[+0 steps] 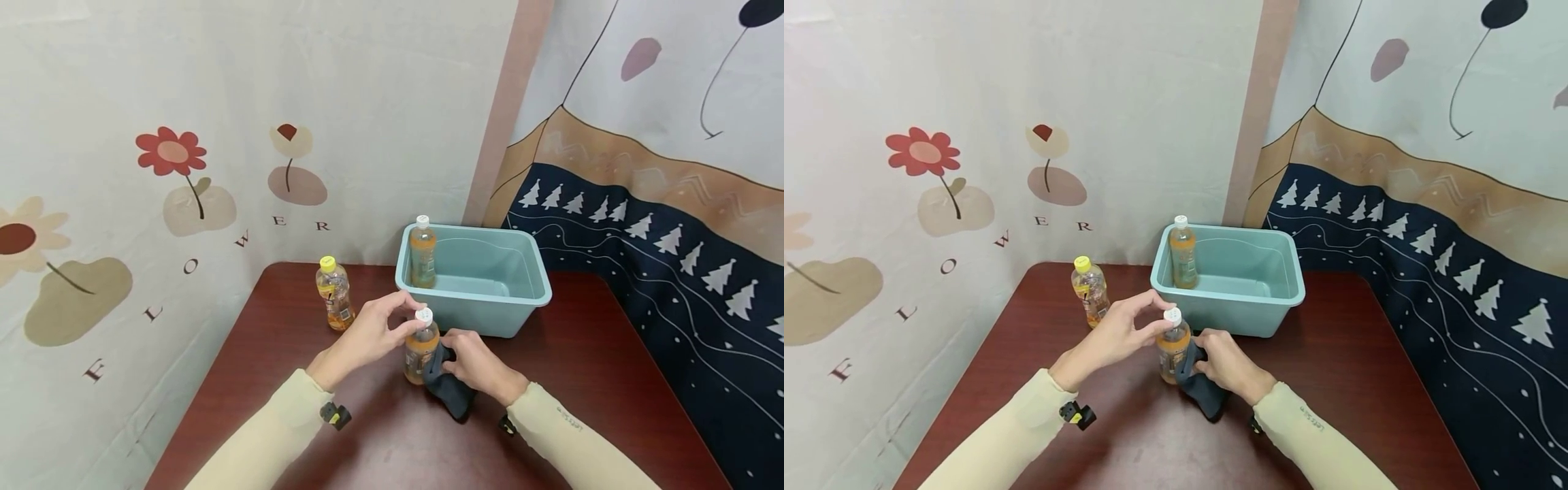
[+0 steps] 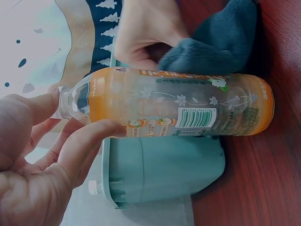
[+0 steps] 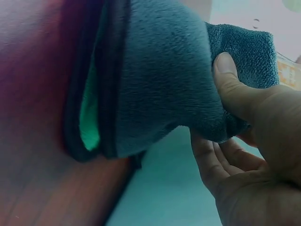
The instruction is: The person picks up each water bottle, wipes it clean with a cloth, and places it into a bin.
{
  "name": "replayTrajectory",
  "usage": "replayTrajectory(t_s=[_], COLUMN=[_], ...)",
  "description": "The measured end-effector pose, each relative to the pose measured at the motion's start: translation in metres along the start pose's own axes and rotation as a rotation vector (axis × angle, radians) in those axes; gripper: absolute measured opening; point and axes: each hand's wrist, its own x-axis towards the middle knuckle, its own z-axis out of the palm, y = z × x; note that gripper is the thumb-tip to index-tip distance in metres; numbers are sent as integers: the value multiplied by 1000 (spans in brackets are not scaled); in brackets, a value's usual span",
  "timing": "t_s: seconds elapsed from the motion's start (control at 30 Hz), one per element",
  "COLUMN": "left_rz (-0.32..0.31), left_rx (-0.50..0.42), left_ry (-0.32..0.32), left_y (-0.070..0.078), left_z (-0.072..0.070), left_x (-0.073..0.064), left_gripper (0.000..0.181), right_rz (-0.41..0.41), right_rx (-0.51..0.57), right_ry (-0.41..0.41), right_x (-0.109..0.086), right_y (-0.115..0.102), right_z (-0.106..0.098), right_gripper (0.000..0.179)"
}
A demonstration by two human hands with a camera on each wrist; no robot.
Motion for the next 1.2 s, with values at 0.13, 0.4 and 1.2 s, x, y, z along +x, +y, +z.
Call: replayTrajectory(t_s=[0.13,0.4,1.2], left_rz=[-8,-18,-39], left_rx=[-7,-21,-42], left_ry=[-2,-5,-7], left_y=[0,0,3], left_z=[0,2,2], left_x=[0,-1,-2], left_gripper=[21,18,18], right_rz=[16,54,18], right_rx=[-25,10,69], right_ry=[-50,-87,102], right_x=[1,1,-1], right_y=[5,8,-11], right_z=[12,21,-18], right_gripper=[35,25,39])
